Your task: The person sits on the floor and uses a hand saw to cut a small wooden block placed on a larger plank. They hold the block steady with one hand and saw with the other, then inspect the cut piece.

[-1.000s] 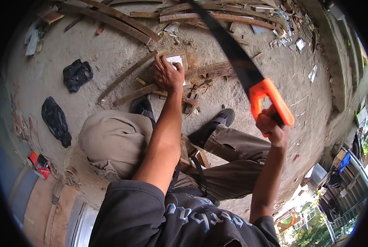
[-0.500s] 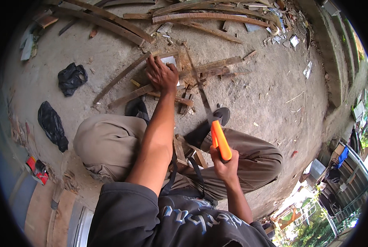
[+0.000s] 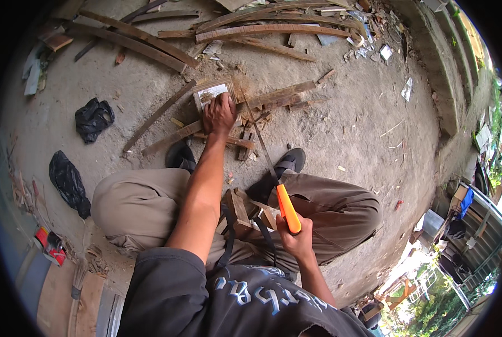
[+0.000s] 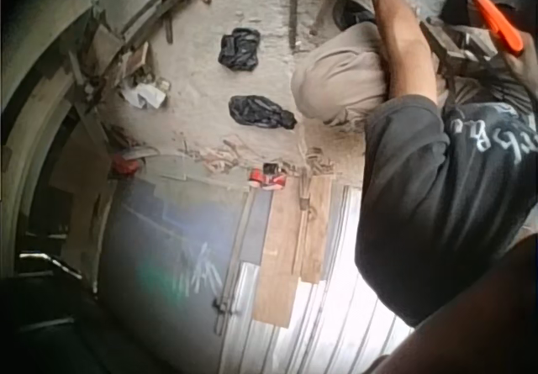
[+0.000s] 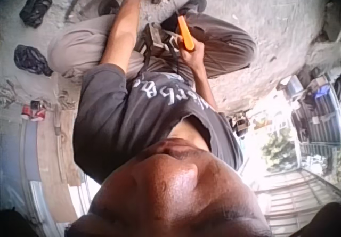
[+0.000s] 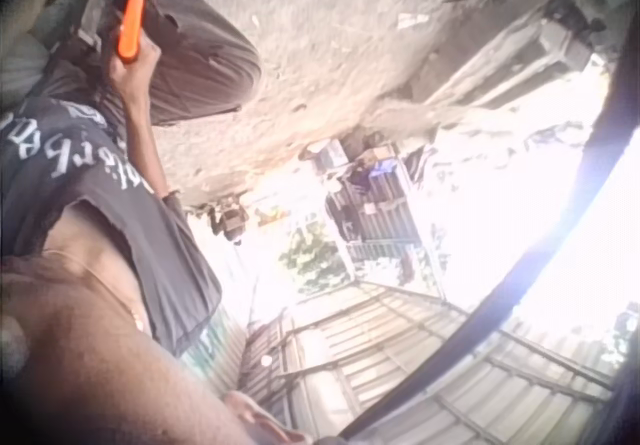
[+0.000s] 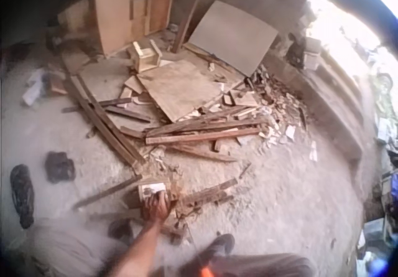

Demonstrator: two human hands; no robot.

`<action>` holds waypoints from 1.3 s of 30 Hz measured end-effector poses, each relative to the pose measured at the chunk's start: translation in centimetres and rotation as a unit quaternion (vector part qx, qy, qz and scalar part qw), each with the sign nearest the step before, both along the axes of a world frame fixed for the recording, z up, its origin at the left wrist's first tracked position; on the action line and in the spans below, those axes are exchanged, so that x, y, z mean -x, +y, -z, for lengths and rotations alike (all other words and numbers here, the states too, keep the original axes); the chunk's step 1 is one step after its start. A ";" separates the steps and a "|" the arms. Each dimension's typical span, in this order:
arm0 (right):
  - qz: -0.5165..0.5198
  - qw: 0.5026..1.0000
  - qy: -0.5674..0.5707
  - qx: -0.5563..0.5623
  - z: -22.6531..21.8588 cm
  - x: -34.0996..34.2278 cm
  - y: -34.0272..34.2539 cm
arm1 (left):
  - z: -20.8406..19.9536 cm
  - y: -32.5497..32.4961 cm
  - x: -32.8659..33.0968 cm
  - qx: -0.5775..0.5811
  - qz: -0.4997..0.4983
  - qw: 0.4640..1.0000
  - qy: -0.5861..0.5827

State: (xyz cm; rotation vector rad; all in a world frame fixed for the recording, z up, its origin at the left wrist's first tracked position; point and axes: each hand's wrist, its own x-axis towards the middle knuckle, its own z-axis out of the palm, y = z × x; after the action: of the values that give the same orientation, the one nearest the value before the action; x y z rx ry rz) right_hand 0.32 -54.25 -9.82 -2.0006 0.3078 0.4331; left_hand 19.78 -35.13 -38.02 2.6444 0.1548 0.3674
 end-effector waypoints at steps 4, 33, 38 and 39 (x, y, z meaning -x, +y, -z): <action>0.018 1.000 0.011 -0.018 -0.4 1.8 -0.1 | -0.1 0.1 1.1 0.006 0.055 0.998 0.006; 0.110 0.990 0.088 -0.018 4.2 -6.0 4.2 | -1.6 -1.1 -0.7 -0.045 -0.105 0.978 0.174; 0.073 0.994 0.071 -0.026 2.0 -2.9 1.9 | -1.7 -1.0 -0.7 -0.044 -0.114 0.976 0.178; 0.087 0.990 0.102 -0.041 -0.7 -2.8 2.0 | -1.7 -0.7 -1.4 -0.053 -0.117 0.975 0.179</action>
State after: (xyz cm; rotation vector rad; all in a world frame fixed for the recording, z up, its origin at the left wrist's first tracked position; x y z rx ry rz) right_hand 3.14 -52.21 -9.15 -1.8337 0.5776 0.5317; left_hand 21.16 -35.81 -36.30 2.7821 0.5804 -0.0348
